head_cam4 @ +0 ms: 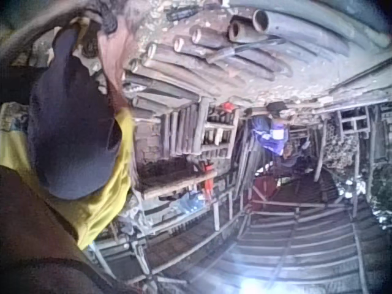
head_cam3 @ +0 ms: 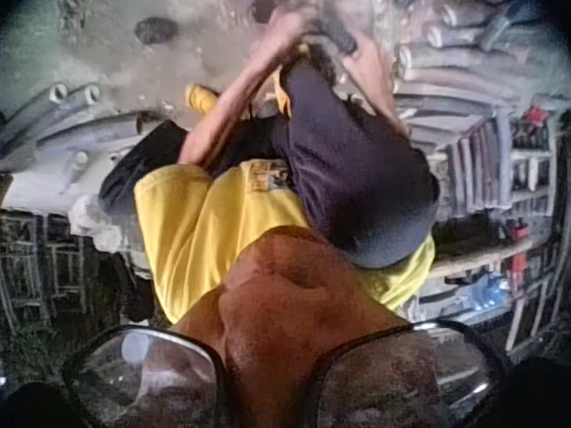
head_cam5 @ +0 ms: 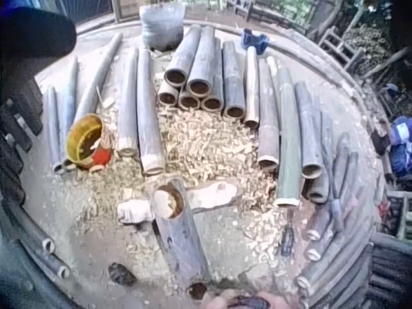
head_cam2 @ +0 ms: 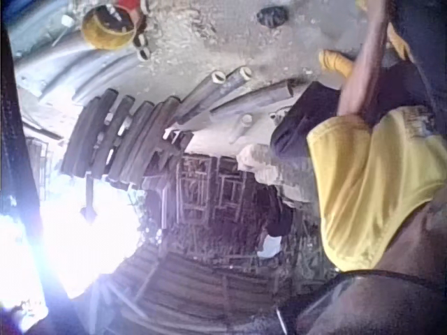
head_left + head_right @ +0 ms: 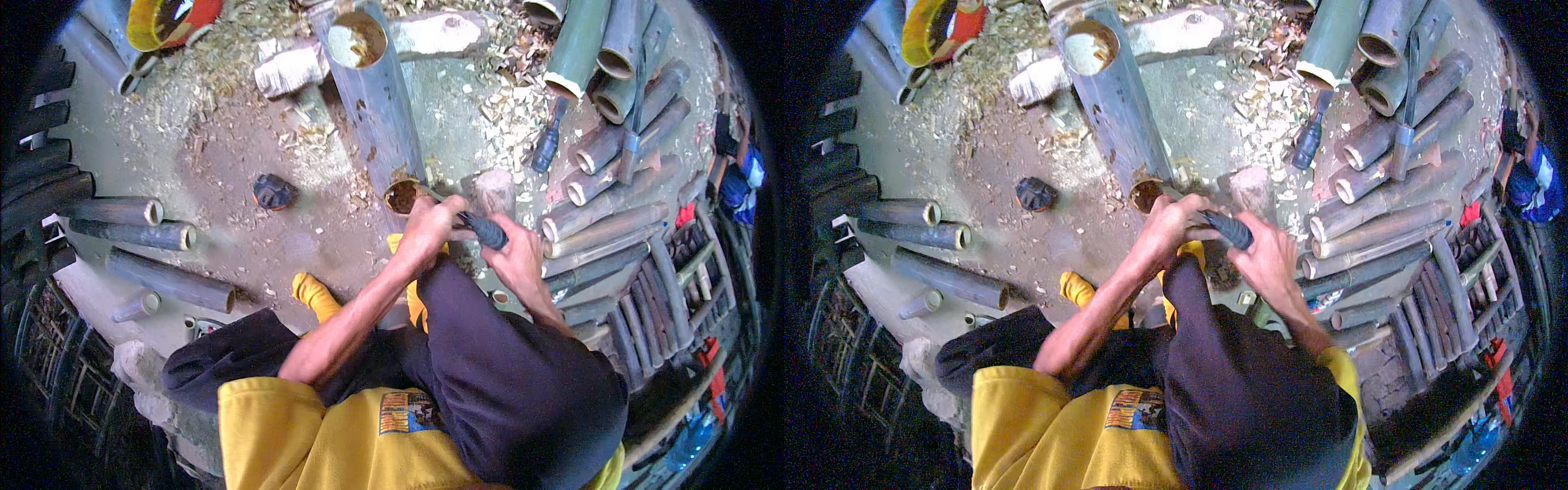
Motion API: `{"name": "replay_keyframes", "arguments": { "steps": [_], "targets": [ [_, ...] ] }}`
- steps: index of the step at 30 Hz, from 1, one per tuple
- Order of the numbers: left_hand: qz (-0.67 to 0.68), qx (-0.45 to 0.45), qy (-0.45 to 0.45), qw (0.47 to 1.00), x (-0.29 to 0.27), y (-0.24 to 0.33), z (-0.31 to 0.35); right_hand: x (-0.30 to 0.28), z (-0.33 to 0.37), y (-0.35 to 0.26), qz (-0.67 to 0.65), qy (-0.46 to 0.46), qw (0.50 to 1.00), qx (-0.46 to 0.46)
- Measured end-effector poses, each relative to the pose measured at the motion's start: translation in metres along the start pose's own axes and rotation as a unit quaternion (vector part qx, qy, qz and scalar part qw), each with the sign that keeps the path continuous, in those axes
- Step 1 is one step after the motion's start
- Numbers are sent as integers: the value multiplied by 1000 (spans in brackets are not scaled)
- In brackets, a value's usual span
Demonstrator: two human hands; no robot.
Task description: The person uses a saw to cut notches into bamboo poles and then uses a drawknife to shave and smooth the interior of the holes. They move and position different bamboo poles on a wooden support.
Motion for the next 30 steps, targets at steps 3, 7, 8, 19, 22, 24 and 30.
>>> {"name": "replay_keyframes", "arguments": {
  "steps": [3,7,8,19,22,24,30],
  "targets": [
    [35,-23,-37,998,1,9,7,-13,2,-16,78,4,997,-3],
    [253,85,-83,960,3,14,15,-62,-10,-77,385,11,918,-97],
    [299,108,-109,942,1,19,22,-65,-15,-94,432,16,891,-140],
    [611,258,-94,743,35,-14,-14,-74,-106,-121,633,-154,672,-351],
    [624,183,-14,759,38,-3,-11,-77,-114,-104,572,-206,758,-237],
    [556,148,17,818,34,-5,-9,-71,-112,-69,496,-166,819,-235],
    [195,-132,95,967,4,-7,25,15,-32,4,107,-228,967,-39]
  ]
}}
Point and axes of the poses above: each hand's wrist, its own z-axis away from the middle knuckle, its own x-axis out of the palm, y = z × x, the point moved 3 cm from there along -z, towards the middle knuckle, and after that the axes turned 14 degrees about -y, right-handed, at the moved point
